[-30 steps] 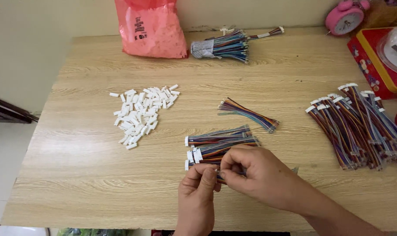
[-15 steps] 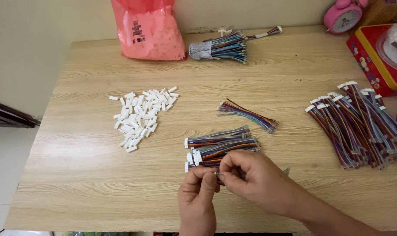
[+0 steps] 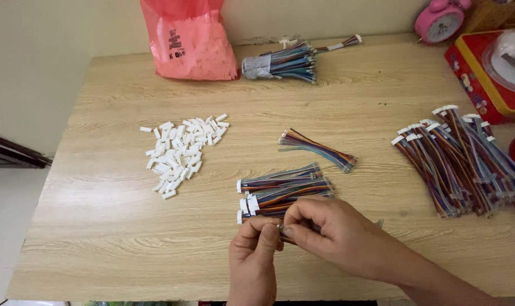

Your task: The person assembles multi-colored ribbon cables with white plastic connectors. They repeatedly pick up a cable, align the wires, and slide a connector onto the end, then place the finished assembly on the table.

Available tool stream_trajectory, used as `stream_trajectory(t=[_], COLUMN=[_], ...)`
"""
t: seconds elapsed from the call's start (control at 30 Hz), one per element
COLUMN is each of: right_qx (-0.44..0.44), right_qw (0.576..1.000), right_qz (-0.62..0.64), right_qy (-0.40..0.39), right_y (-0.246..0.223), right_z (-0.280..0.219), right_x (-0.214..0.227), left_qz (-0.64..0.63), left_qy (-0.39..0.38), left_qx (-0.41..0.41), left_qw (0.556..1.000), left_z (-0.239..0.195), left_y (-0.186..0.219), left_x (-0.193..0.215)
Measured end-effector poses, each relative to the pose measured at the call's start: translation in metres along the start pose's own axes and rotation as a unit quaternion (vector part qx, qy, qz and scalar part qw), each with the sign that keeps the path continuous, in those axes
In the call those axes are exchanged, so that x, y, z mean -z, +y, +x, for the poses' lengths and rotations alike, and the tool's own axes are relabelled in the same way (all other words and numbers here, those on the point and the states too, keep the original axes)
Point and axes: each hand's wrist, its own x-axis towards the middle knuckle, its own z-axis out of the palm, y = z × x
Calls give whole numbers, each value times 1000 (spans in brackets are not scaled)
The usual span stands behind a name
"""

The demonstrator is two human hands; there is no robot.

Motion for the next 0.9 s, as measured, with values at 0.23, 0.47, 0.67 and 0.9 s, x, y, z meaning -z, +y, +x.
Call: stream_trajectory(t=[0.23, 0.47, 0.67, 0.9], right_qx=[132, 65, 70, 38], right_qw=[984, 992, 992, 992], right_qz=[-81, -73, -61, -75], right_qy=[93, 81, 88, 96], right_y=[-7, -26, -21, -22], right_z=[-2, 4, 18, 34], right_x=[6, 32, 42, 39], left_qz=[31, 19, 1, 25], left_qy=[-31, -49, -86, -97], left_qx=[-30, -34, -15, 1], left_qw=[999, 998, 996, 995], left_z=[10, 28, 47, 62], left_y=[8, 23, 35, 41], left_x=[-6, -31, -37, -37])
